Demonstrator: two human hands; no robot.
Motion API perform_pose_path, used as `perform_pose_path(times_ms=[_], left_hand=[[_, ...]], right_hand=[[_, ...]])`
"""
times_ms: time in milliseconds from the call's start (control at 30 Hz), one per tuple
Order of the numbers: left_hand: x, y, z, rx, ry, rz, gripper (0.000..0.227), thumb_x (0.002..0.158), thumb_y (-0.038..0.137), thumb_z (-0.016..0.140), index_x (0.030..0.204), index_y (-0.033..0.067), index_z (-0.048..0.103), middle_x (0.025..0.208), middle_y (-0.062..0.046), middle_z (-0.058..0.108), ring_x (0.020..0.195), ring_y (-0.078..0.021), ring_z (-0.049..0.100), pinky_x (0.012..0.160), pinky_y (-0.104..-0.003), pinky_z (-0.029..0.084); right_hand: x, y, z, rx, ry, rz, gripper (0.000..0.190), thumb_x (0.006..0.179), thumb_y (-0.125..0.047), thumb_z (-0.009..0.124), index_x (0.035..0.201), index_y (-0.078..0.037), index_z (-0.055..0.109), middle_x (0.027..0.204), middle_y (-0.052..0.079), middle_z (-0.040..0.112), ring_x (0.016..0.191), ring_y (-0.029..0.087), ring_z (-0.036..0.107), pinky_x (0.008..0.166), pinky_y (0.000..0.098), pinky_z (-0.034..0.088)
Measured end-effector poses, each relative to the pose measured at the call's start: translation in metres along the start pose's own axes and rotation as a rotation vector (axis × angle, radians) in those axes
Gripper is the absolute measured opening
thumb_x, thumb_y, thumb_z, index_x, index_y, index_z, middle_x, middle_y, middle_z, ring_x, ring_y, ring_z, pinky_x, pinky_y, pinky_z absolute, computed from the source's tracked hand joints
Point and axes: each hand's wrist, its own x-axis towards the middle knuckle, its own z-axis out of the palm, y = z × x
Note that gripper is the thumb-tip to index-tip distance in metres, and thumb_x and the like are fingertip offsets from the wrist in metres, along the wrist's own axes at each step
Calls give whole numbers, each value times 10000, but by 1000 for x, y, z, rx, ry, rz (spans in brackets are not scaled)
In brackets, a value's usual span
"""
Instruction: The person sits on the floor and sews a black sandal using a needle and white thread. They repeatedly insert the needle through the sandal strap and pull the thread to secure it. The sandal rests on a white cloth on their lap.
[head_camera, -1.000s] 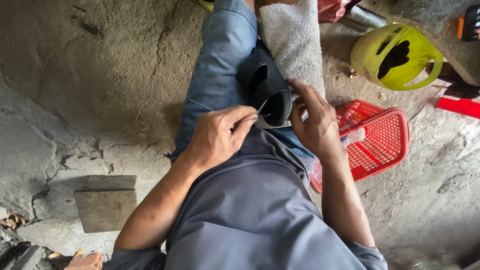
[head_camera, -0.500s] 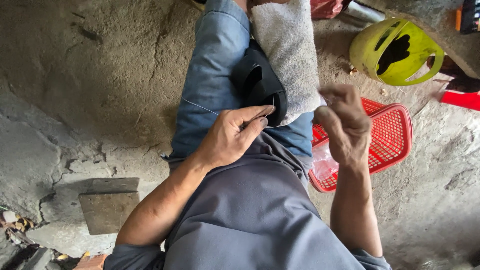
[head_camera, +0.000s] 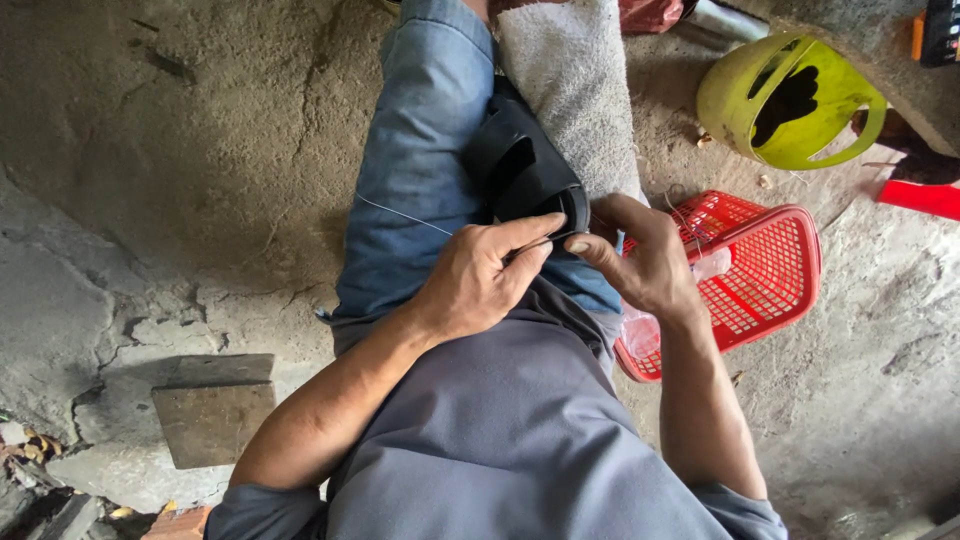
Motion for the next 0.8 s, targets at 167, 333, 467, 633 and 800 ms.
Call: perform_pose_path(times_ms=[167, 333, 467, 633, 800], left_hand=[[5, -6, 13, -9, -14, -12, 345, 1012, 78, 573, 1338, 45, 681, 802, -114, 761, 770, -154, 723, 688, -319, 601], [9, 8, 5, 47, -44, 8, 348, 1001, 85, 577, 1329, 63, 689, 968, -191, 783, 919, -297, 769, 758, -419, 605], [12, 49, -26, 220, -26, 45, 336, 1000, 120, 597, 1324, 94, 679, 1021, -196, 777, 1025, -356, 751, 861, -455, 595], [-1, 69, -65, 610, 62, 201, 296, 1030, 30, 583, 1320, -17, 613, 1150, -203, 629, 1049, -383, 680, 898, -447, 556], [-7, 78, -60, 677, -111, 232, 570, 1072, 105, 687, 1558, 73, 391, 1211, -94, 746, 799, -147, 718, 810, -284, 680]], right_hand=[[-22, -14, 1, -142, 161, 37, 219, 971, -260, 788, 956, -48, 736, 596, 98, 550, 536, 216, 547, 531, 326, 434], [-21, -29, 2, -103, 142, 99, 246, 1043, -275, 676, 921, -63, 702, 669, 139, 606, 615, 284, 623, 578, 381, 476], [-15, -41, 3, 7, 161, 161, 315, 1068, -272, 564, 829, -110, 688, 627, 66, 669, 599, 232, 660, 596, 335, 516], [-3, -56, -2, 350, 197, 284, 453, 1087, -299, 459, 781, -33, 662, 625, 108, 646, 589, 164, 581, 616, 280, 480], [3, -53, -3, 518, 229, 340, 472, 1070, -316, 446, 788, 31, 600, 670, 160, 650, 566, 197, 603, 568, 270, 498]])
